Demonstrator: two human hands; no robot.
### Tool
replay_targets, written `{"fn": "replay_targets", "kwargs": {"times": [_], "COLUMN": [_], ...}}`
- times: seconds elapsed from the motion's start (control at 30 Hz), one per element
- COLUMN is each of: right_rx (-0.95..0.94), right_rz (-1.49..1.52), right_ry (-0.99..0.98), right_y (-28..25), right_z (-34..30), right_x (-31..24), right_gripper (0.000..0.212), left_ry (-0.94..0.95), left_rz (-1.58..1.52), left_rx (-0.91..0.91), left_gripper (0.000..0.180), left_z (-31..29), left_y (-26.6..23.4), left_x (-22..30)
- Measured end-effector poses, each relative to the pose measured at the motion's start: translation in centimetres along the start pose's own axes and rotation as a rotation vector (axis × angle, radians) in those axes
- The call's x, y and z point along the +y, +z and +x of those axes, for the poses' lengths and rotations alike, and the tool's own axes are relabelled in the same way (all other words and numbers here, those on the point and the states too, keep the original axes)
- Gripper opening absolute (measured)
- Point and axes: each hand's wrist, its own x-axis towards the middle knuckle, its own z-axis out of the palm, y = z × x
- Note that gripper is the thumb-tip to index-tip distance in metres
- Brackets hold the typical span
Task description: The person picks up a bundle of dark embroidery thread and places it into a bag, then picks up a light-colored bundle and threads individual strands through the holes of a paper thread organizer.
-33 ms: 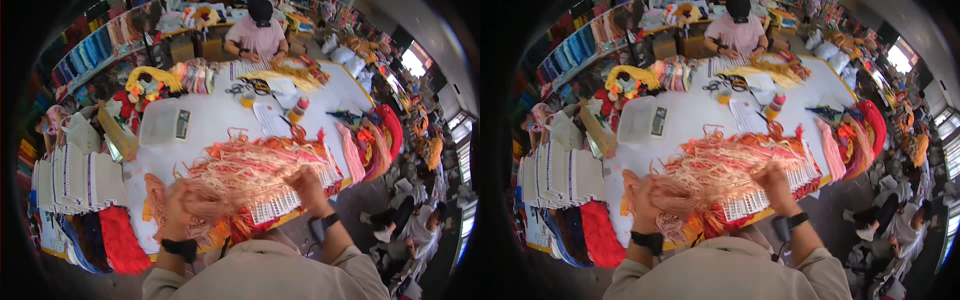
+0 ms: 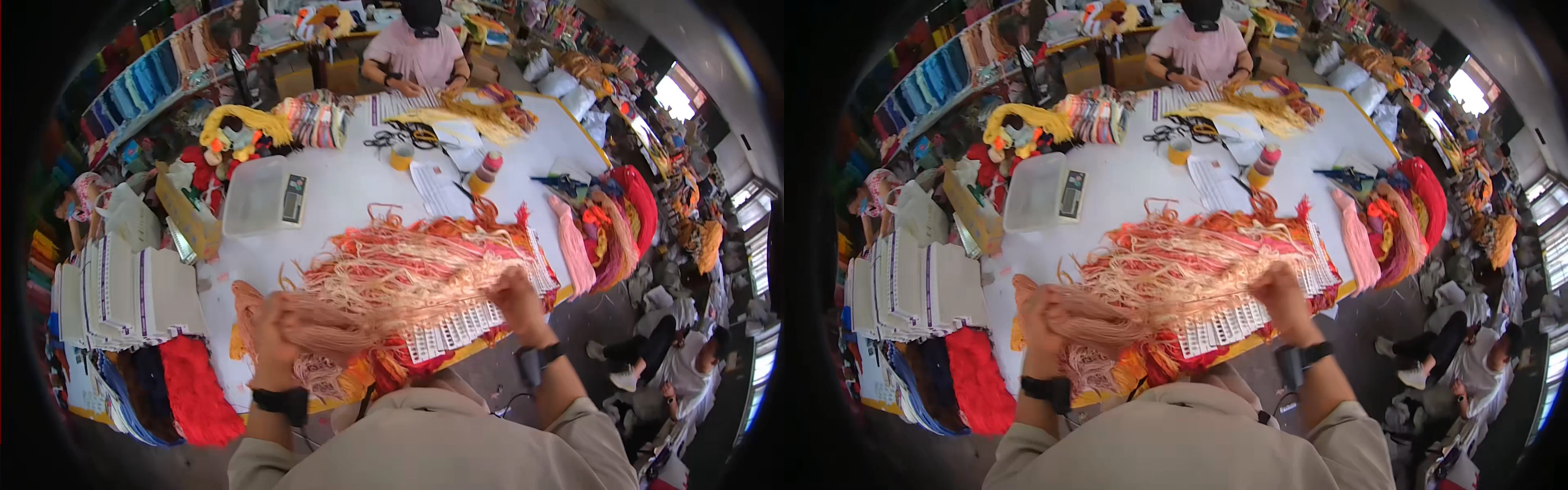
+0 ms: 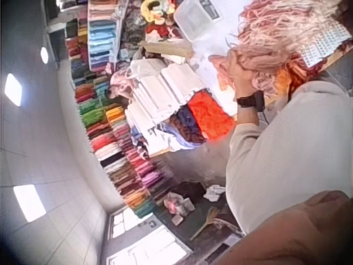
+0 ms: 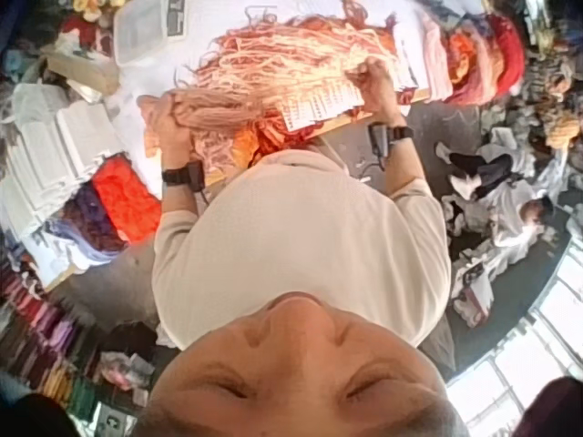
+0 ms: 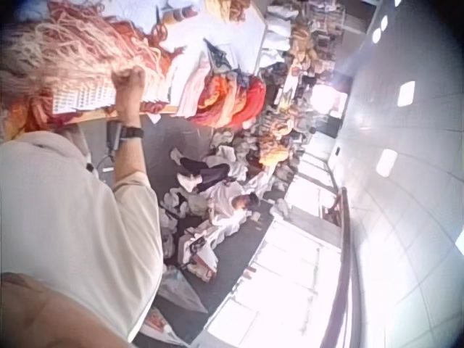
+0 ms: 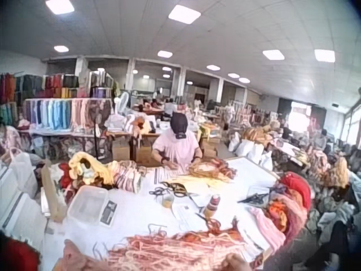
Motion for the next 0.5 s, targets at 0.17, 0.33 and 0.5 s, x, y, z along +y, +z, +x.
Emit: {"fn": "replay_targets", "kwargs": {"times": [0.17,0.33,0.5], "right_rx": [0.731,0.761,-0.381], "right_rz": [-0.227,-0.113,-1.276], "right_ry": [-0.488,-0.503,-0.003], "right_y": [-25.6,-24.0,-14.4], "right_z": [1.3,6.5,7.4], "right_x": [-10.2,-8.3,8.4], "right_gripper": [0.014,0.021,0.017], "left_ry": [0.105,-0.481,-0.919], "left_rz": [-0.142,0.070,0.485], "left_rx": [0.094,0.151,0.145], "left_gripper": [0.015,0.016,0.019], "left_z": [-0.1,-0.9,0.2], "left_y": [-5.9,0.8,8.9], "left_x": [3.8,-8.0,-24.9]}}
